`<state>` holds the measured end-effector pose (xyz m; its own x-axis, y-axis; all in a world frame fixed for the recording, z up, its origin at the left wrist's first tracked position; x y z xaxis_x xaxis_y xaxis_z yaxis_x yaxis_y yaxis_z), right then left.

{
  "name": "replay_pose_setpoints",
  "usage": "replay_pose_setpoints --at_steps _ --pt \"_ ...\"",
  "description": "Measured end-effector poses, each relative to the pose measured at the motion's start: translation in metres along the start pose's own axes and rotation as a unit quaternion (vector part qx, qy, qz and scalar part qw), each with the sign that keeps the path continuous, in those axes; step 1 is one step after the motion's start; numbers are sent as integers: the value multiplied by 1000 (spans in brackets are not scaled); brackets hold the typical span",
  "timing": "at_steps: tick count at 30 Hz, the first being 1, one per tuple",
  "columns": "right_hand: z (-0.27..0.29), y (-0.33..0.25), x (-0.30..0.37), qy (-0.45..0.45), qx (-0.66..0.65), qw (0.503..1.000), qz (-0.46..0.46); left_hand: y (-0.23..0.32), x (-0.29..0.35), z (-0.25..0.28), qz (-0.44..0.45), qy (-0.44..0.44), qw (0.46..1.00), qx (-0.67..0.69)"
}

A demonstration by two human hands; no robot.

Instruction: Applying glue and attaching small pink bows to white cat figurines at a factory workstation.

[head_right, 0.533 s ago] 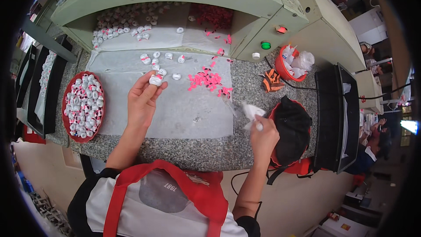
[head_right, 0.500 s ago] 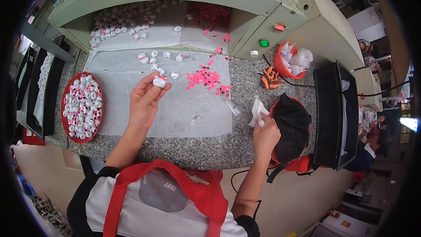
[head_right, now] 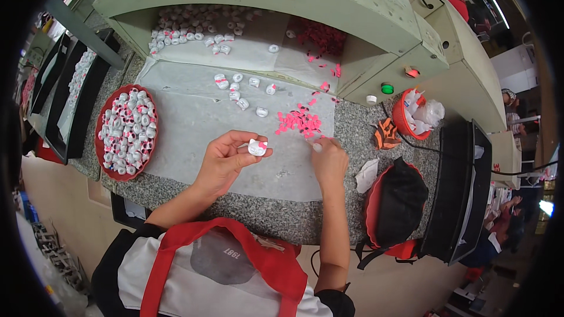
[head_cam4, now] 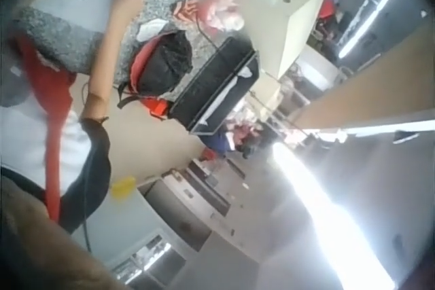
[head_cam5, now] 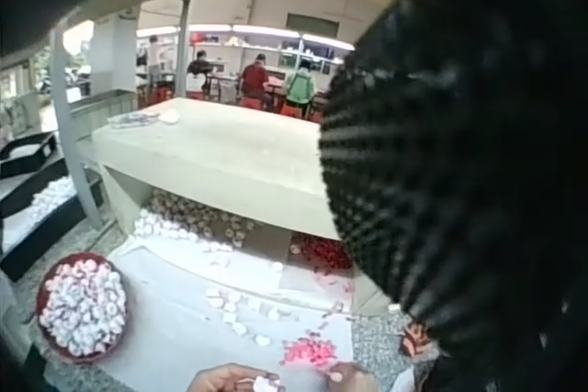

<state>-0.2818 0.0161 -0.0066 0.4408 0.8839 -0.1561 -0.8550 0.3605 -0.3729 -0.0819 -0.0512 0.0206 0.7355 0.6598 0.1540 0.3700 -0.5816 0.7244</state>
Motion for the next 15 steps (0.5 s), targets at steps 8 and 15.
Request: replay_pose_setpoints --at_steps 8,15 --pt "-2 -10 32 -56 -68 994 -57 2 -5 -2 -8 16 999 -44" --pt "71 -68 34 29 -428 903 -8 2 0 -4 45 -22 997 53"
Point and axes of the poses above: each hand's wrist, its own x-axis away from the middle knuckle, its own z-axis out of the back of the hand, y = z × x, the point moved 7 cm from there along -x, towards the middle knuckle, and after that the axes turned 8 degrees about z, right-handed, at the moved point
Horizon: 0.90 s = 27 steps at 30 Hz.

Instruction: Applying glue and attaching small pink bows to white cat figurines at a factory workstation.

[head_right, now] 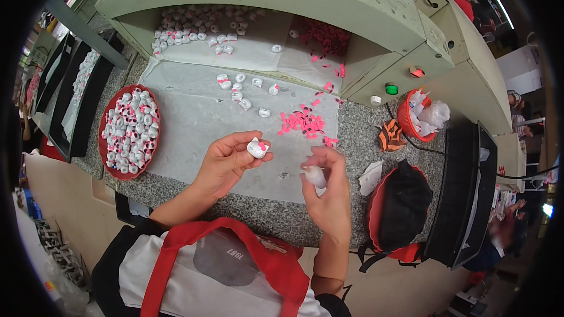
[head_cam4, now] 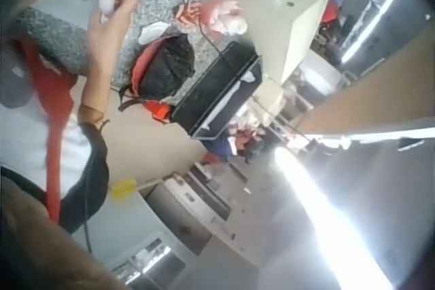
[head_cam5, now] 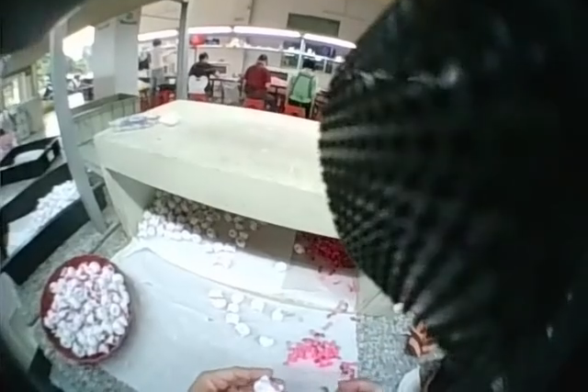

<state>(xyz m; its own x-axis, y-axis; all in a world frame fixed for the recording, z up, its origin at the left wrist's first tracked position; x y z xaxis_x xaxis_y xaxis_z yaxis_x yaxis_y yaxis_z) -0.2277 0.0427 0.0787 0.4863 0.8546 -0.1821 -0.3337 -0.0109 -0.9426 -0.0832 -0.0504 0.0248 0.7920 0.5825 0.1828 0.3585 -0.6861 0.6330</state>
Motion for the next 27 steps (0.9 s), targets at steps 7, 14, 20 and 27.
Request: replay_pose_setpoints --at_steps 7,14,20,27 --pt "7 -41 21 50 -62 989 125 13 9 -8 -40 7 998 -42" --pt "-10 -69 19 20 41 945 324 16 11 -11 -62 8 996 -64" --pt "-13 -72 14 5 44 945 324 16 10 -9 -61 8 996 -69" --pt "-14 -78 14 -16 62 943 326 16 10 -6 -66 14 995 -76"
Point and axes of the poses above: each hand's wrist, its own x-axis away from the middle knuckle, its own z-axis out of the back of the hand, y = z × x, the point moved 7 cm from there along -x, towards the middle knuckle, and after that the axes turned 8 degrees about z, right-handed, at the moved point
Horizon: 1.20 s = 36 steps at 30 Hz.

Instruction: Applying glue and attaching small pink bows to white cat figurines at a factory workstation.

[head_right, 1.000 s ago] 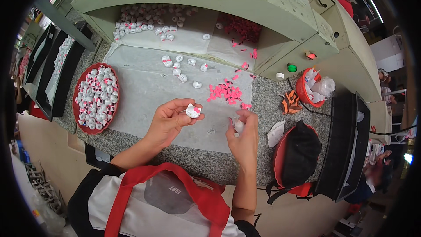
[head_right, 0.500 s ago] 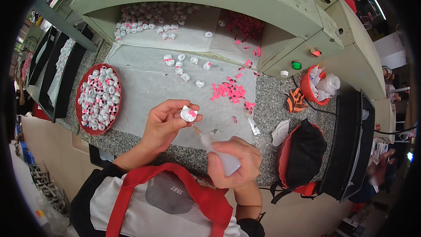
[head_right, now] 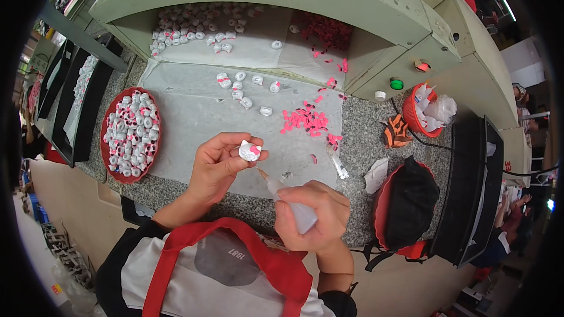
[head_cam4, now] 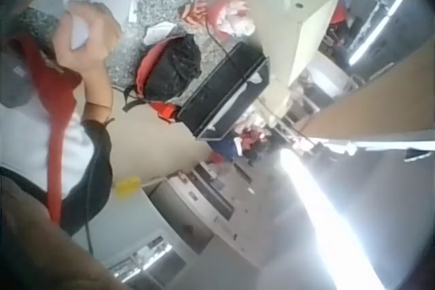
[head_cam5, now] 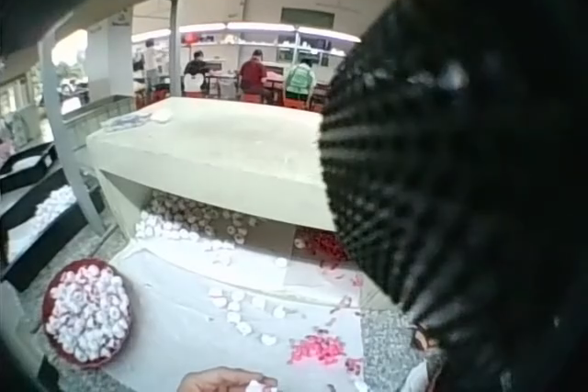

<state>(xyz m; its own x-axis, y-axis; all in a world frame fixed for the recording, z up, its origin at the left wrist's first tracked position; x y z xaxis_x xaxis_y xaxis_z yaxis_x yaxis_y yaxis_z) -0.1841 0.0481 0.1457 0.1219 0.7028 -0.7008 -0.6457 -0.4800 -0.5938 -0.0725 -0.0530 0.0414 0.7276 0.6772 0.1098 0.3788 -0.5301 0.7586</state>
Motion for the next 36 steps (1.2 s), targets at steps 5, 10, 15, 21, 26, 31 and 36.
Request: replay_pose_setpoints --at_steps 5,10,15,21,26,31,36 --pt "8 6 4 38 3 999 -12 0 0 0 -12 25 999 -32" --pt "26 68 45 202 -98 896 -384 5 0 10 -36 85 994 -64" --pt "13 181 132 158 -131 853 -479 -11 -6 5 1 76 996 -55" --pt "-5 167 103 -162 300 850 -401 -19 -6 12 1 78 996 -34" --pt "-8 160 96 -148 263 894 -332 -25 -5 11 23 74 997 -28" --pt "-15 120 71 26 -192 862 -468 -28 -3 12 25 80 995 -51" --pt "-30 92 49 66 -347 825 -441 -19 0 10 -2 76 995 -59"
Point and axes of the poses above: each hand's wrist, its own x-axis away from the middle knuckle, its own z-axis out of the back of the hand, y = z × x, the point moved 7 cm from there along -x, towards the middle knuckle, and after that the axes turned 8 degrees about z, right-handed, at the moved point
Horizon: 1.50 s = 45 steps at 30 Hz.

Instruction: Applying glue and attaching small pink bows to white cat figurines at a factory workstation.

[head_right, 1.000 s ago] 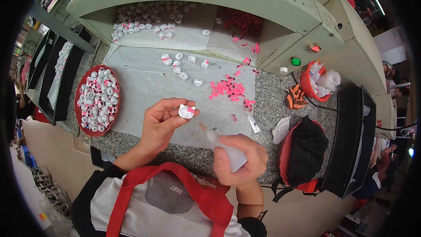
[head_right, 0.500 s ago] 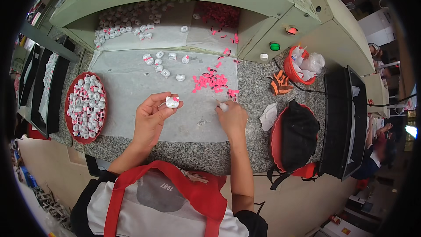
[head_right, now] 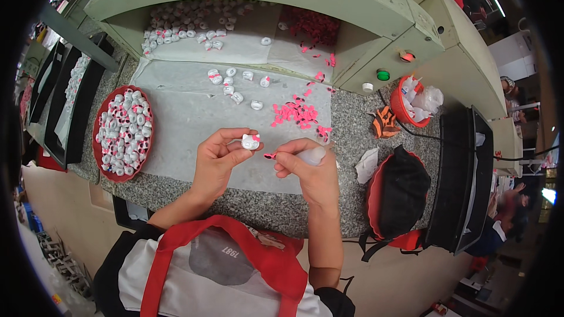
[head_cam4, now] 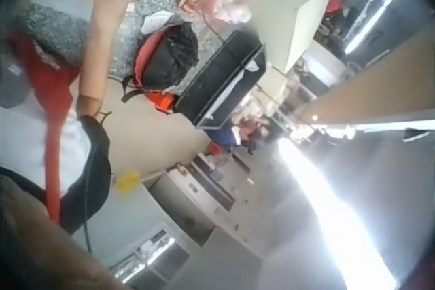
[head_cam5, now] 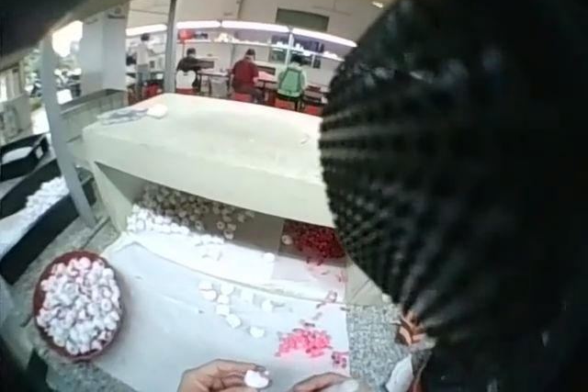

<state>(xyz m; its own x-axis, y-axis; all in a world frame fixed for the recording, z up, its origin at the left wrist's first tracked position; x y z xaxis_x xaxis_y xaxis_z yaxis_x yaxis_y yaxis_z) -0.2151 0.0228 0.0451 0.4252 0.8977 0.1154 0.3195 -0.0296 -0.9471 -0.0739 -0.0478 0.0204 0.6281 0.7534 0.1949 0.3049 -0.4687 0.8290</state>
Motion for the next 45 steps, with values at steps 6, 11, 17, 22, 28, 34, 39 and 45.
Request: replay_pose_setpoints --at_steps 6,11,17,22,28,34,39,45 --pt "26 54 -3 10 192 981 -7 7 1 10 -10 27 1000 -3" --pt "20 55 2 13 576 811 95 8 -2 15 -30 33 999 9" --pt "-22 -16 10 -4 141 985 96 10 1 8 -24 23 999 -24" --pt "-42 -24 10 9 218 971 95 17 4 -2 -57 -12 997 -43" --pt "-34 -27 13 30 284 949 130 25 9 -13 -59 -67 995 -38" --pt "-36 -26 14 25 246 960 134 16 7 -11 -14 -81 996 17" --pt "-33 -27 12 -15 267 946 182 21 9 -19 -82 -76 993 -40" --pt "-31 -19 2 -60 277 942 180 20 6 -13 -78 -45 992 -85"
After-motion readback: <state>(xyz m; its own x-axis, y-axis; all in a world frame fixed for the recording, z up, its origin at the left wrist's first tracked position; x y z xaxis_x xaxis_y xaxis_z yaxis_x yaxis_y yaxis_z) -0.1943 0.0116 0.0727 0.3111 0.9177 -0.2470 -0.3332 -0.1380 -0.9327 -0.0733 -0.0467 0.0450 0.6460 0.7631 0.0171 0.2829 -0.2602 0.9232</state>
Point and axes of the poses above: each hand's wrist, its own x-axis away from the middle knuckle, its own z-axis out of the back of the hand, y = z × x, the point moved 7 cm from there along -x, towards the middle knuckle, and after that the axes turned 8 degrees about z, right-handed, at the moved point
